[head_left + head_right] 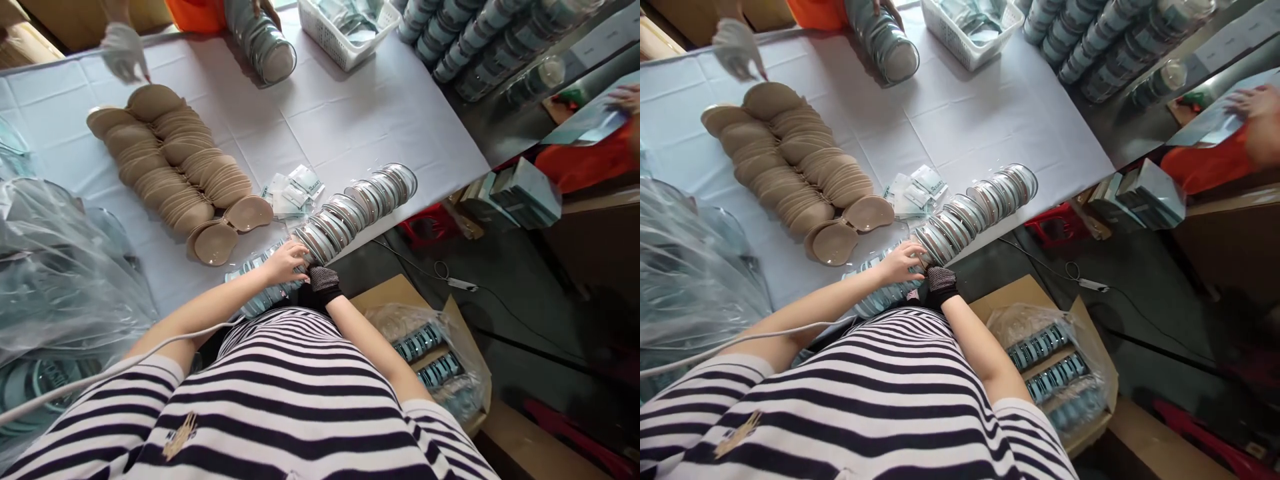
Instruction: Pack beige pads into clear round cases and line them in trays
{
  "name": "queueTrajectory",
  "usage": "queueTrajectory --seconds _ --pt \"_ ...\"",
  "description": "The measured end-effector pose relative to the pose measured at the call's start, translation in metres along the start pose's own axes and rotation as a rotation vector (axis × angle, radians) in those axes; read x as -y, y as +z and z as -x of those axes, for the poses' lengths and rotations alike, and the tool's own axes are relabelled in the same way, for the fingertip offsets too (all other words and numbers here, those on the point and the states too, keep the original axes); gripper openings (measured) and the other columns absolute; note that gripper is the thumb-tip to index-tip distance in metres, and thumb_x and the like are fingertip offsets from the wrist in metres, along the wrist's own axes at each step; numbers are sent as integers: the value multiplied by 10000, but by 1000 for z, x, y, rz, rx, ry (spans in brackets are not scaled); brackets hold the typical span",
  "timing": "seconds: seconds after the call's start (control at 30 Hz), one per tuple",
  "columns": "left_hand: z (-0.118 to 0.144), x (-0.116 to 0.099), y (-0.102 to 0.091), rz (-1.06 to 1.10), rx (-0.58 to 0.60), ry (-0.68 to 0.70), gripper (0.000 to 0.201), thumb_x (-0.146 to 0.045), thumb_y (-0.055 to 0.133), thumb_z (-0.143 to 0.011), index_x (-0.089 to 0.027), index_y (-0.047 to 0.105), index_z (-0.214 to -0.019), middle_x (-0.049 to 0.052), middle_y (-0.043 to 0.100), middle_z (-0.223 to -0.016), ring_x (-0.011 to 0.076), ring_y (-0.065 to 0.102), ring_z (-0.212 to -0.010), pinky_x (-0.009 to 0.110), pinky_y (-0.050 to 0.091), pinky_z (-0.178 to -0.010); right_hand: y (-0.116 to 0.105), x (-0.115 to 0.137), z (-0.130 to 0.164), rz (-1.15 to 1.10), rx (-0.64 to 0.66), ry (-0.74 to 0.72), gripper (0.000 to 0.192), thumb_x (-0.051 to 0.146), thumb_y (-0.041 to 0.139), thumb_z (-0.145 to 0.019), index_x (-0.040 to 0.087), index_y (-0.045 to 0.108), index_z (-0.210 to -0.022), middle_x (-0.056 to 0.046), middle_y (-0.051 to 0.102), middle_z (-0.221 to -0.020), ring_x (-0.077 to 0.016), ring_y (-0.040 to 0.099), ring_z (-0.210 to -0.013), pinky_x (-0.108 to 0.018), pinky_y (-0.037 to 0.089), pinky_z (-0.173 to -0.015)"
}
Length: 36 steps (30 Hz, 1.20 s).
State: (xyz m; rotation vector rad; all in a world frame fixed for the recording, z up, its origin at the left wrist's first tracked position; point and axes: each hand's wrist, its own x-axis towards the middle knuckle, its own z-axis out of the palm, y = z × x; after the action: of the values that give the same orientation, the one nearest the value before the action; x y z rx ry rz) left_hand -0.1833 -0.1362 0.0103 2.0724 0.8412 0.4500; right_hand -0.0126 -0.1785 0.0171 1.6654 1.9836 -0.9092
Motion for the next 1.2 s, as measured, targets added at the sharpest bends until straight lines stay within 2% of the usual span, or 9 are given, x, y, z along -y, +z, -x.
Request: queueTrajectory --seconds 0.13,0.23,0.37,0.57,0.73,0.83,0.9,1.03,1.2 --pt "2 -1 4 -67 -63 -23 241 -402 631 -846 -268 670 -1043 109 582 -1214 285 486 -1184 485 342 -1077 -9 -2 -10 -24 78 -11 285 228 493 -943 122 708 -1097 -167 724 -1080 -254 690 -1005 -324 504 -827" --pt "2 0 6 -146 -76 -24 232 -387 636 -851 -262 665 -1044 108 568 -1188 281 486 -1140 462 366 -1050 -14 -8 -16 -47 111 -62 279 267 492 -957 178 716 -1099 -116 732 -1093 -203 690 -999 -272 500 -829" --pt "1 1 8 -242 -72 -5 270 -427 656 -834 -223 666 -1010 131 553 -1185 300 467 -1130 479 363 -1045 -18 -10 -18 -30 122 -86 244 266 558 -921 114 736 -993 -151 741 -995 -225 701 -915 -290 508 -789" --pt "1 -1 7 -235 -75 -8 240 -460 649 -823 -241 679 -916 114 574 -1158 289 474 -1104 498 321 -1080 -18 -17 -17 -116 63 -291 336 161 378 -1003 180 637 -1216 -43 673 -1239 -96 623 -1097 -164 456 -890" --pt "-6 -4 6 -196 -80 -46 202 -428 644 -823 -250 683 -910 89 639 -1027 271 518 -1060 505 277 -1106 -10 -28 -34 -139 96 -320 300 163 504 -929 191 644 -1193 -87 649 -1276 -175 623 -1123 -251 473 -925" --pt "-9 -5 7 -162 -73 -46 192 -412 654 -813 -248 675 -910 72 664 -1016 260 542 -1065 508 263 -1110 -5 -32 -45 -252 101 -272 347 101 419 -932 166 630 -1199 -108 639 -1283 -189 591 -1179 -282 447 -977" --pt "-9 -5 8 -185 -80 -55 172 -383 625 -837 -238 666 -920 67 672 -1022 246 553 -1061 492 281 -1098 -4 -36 -51 -287 138 -263 334 157 406 -954 175 621 -1210 -119 644 -1275 -210 605 -1158 -310 461 -966" --pt "-11 -4 12 -298 -102 -106 153 -351 584 -872 -220 648 -918 56 677 -947 227 577 -1020 472 285 -1096 -6 -46 -57 -332 199 -306 276 247 461 -944 230 625 -1164 -89 656 -1261 -230 587 -1177 -334 447 -990" --pt "-16 -5 13 -347 -93 -119 154 -358 580 -874 -215 638 -877 39 670 -883 211 596 -942 467 296 -1104 -13 -48 -57 -378 249 -336 284 229 382 -953 229 618 -1110 -94 653 -1253 -226 591 -1116 -345 428 -979"
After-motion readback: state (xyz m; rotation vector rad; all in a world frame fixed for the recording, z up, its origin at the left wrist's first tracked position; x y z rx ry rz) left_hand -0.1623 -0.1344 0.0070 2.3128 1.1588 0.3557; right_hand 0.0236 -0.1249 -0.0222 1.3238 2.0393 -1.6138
